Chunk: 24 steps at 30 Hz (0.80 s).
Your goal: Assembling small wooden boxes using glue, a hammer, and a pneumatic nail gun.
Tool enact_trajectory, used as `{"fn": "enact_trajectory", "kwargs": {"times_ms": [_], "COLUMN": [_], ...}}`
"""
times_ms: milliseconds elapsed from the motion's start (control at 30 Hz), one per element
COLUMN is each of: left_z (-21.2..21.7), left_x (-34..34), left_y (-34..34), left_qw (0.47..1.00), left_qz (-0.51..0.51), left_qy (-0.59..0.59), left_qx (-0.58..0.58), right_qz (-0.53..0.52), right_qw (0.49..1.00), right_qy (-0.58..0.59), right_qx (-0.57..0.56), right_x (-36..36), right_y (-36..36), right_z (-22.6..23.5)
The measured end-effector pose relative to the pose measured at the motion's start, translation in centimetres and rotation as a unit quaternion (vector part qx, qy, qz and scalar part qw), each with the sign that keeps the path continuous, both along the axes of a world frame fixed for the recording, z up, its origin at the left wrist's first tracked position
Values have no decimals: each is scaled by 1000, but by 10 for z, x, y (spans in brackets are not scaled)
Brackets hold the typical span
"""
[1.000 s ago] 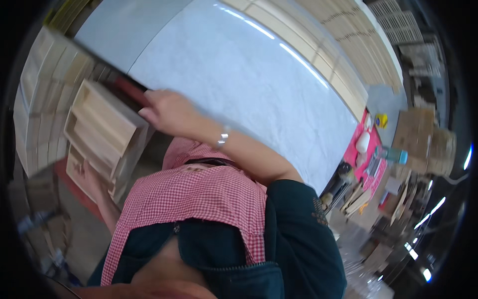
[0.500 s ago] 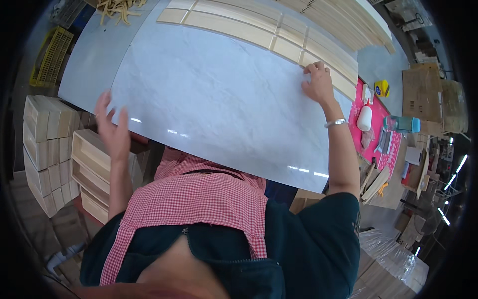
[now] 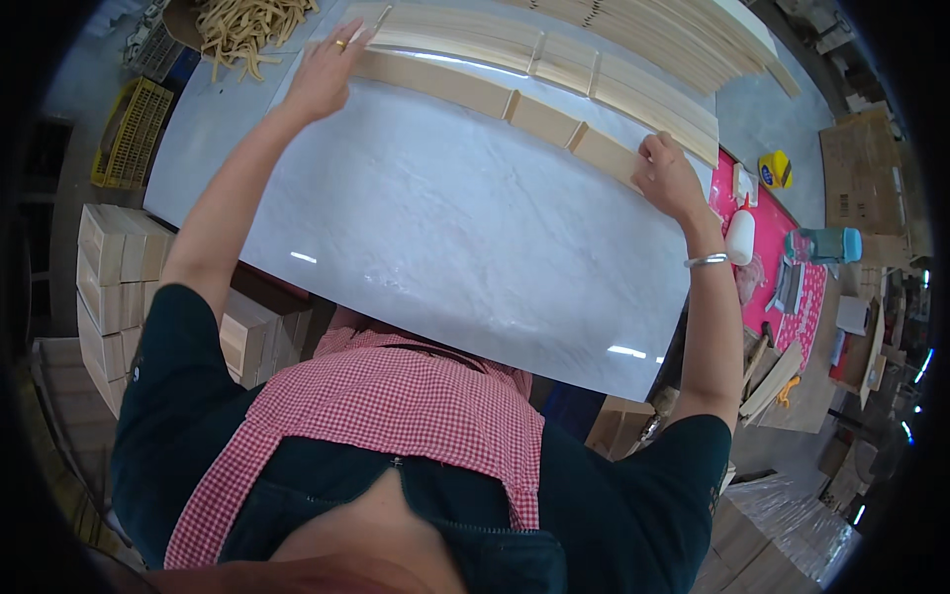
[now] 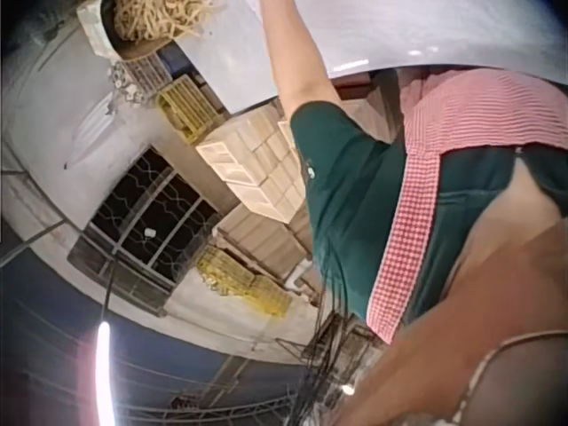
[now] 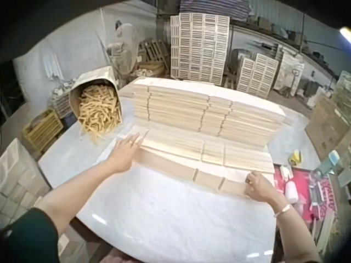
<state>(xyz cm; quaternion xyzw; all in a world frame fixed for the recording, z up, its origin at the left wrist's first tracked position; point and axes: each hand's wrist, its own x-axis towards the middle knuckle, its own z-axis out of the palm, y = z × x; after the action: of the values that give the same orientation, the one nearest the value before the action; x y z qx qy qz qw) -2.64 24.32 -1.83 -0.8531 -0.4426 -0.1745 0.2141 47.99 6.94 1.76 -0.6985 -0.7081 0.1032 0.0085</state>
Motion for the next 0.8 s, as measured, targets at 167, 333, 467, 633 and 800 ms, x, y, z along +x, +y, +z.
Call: {"fn": "enact_trajectory", "kwargs": {"times_ms": [167,333,467,633,800], "left_z": [33,44,39,12,19], "left_x": [-26,-24,-12,0,21], "left_y": [12,-46,-123,-162,-181], "left_qw": [964,933,935,893,803], "left_qz": [94,19,-60,-95,-2], "left_qy": [152,119,69,-105,-248], "left_qx": [-199,-340,-343,-427,-542], "right_qz": [-47,-94,-119,-33,101], "right_qw": [998,989,982,965,974], "right_qy": [-30,3,87,243,162], "right_qx": [34,114,119,91,126], "right_x": [-4,-26,-83,-149,-207], "right_y": [-36,-76,-99,-114,-136], "right_z": [15,0,3,-10,-14]}}
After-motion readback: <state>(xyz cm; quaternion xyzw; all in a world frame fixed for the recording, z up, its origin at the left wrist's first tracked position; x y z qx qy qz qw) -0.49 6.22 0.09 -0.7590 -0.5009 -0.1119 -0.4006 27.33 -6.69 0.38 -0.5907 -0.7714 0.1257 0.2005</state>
